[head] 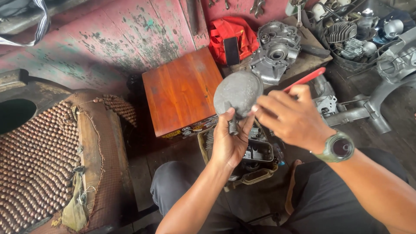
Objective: A person uses a hand tool to scrape residue from the surface of a motorcycle engine casing to clean it.
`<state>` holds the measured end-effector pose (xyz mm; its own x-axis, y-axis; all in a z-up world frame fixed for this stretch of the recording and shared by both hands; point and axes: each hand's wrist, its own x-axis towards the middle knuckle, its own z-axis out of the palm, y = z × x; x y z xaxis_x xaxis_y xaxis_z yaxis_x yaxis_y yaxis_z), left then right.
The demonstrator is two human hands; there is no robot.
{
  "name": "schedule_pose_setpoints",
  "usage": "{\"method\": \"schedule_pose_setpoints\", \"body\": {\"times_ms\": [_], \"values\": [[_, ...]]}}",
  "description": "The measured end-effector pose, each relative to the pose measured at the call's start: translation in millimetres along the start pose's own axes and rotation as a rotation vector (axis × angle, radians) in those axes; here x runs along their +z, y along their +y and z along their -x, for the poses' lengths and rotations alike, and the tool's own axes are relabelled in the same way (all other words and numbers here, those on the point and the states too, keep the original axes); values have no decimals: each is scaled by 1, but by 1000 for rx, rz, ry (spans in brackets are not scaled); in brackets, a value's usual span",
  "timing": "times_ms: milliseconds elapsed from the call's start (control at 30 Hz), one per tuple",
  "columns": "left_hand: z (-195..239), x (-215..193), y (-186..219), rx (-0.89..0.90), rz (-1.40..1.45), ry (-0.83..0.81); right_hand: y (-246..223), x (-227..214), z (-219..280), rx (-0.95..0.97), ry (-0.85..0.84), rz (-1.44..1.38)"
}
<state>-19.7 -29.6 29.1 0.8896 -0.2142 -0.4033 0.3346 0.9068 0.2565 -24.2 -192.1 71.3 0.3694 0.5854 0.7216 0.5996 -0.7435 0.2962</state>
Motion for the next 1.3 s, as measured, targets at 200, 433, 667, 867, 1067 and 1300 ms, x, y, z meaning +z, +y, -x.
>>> {"method": "schedule_pose_setpoints", "body": {"times_ms": [200, 433, 667, 867, 1067, 1300], "values": [[-18, -29, -7, 71, -74, 12, -12, 8, 1, -34, 19, -104], [6, 5, -3, 114, -75, -46, -10, 7, 2, 7, 42, -107], [-5, -15, -8, 151, -61, -109, -11, 5, -5, 0, 101, -95], [13, 12, 1, 133, -17, -177, 0, 3, -4, -3, 133, -87], [5, 0, -4, 154, -33, -220, -5, 10, -1, -8, 144, -132], [-3, -21, -10, 170, -44, -223, -21, 12, 2, -19, 120, -132]]}}
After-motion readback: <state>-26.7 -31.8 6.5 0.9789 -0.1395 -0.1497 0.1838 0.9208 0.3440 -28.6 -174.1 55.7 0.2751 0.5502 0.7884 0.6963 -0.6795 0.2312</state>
